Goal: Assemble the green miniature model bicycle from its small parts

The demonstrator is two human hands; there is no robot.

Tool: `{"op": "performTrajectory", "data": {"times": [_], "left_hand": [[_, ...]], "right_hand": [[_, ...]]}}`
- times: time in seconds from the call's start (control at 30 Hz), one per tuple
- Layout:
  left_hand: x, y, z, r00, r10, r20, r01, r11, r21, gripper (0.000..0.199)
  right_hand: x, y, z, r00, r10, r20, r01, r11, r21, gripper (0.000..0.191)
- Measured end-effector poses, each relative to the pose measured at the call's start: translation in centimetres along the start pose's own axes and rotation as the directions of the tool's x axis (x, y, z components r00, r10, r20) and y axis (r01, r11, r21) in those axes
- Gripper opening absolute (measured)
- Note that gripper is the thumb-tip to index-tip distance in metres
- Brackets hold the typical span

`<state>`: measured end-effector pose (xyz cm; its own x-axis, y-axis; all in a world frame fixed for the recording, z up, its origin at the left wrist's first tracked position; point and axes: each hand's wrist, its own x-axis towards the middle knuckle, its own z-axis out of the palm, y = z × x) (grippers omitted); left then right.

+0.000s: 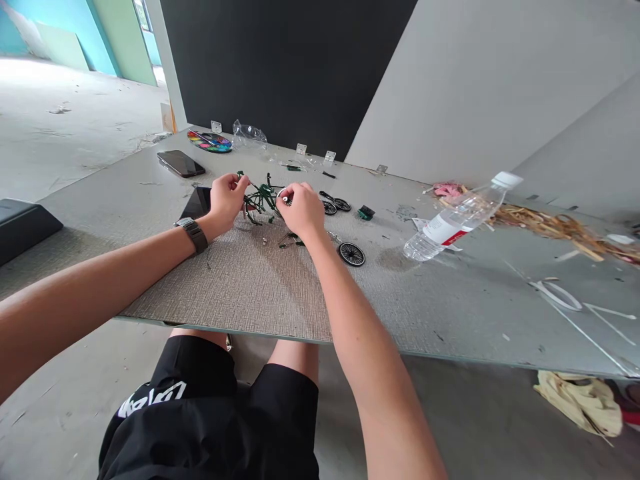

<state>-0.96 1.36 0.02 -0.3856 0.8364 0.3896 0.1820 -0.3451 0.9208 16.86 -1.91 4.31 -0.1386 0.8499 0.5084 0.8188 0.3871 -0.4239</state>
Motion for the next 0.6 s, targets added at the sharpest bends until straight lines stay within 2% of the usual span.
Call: {"op": "performTrajectory", "data": {"times": [0.1,0.2,0.3,0.4,0.5,0.6], "left_hand": [[0.0,0.3,-0.1,1.000,0.017,-0.025,-0.016,0.999,0.040,0.027],[-0.6,1.2,-0.1,0.996,0.086,-0.019,-0.083,0.987,0.138,0.033],[-1.4,2.1,-0.1,0.982,0.180,0.056,-0.187,0.967,0.174,0.033],[-2.1,2.6,0.1,0.964,0.241,0.111,-0.256,0.955,0.152,0.032],[-2.2,2.5,0.2,0.955,0.248,0.162,-0.270,0.954,0.130,0.029],[-2.0,2.0,0.5,0.957,0.193,0.216,-0.222,0.967,0.121,0.024]], "right_hand": [[-0.3,-0.8,0.4,0.998,-0.043,0.045,0.042,0.999,0.024,0.022],[-0.4,-1.0,1.2,0.995,-0.046,0.089,0.045,0.999,0.017,0.029],[-0.5,-0.7,1.8,0.996,-0.006,0.086,0.003,0.999,0.040,0.030],[-0.3,-0.2,2.0,0.995,0.015,0.104,-0.030,0.989,0.142,0.026],[-0.1,0.2,1.9,0.994,0.016,0.109,-0.038,0.979,0.202,0.021],[0.1,0.5,1.8,0.994,0.015,0.105,-0.035,0.979,0.201,0.019]]}}
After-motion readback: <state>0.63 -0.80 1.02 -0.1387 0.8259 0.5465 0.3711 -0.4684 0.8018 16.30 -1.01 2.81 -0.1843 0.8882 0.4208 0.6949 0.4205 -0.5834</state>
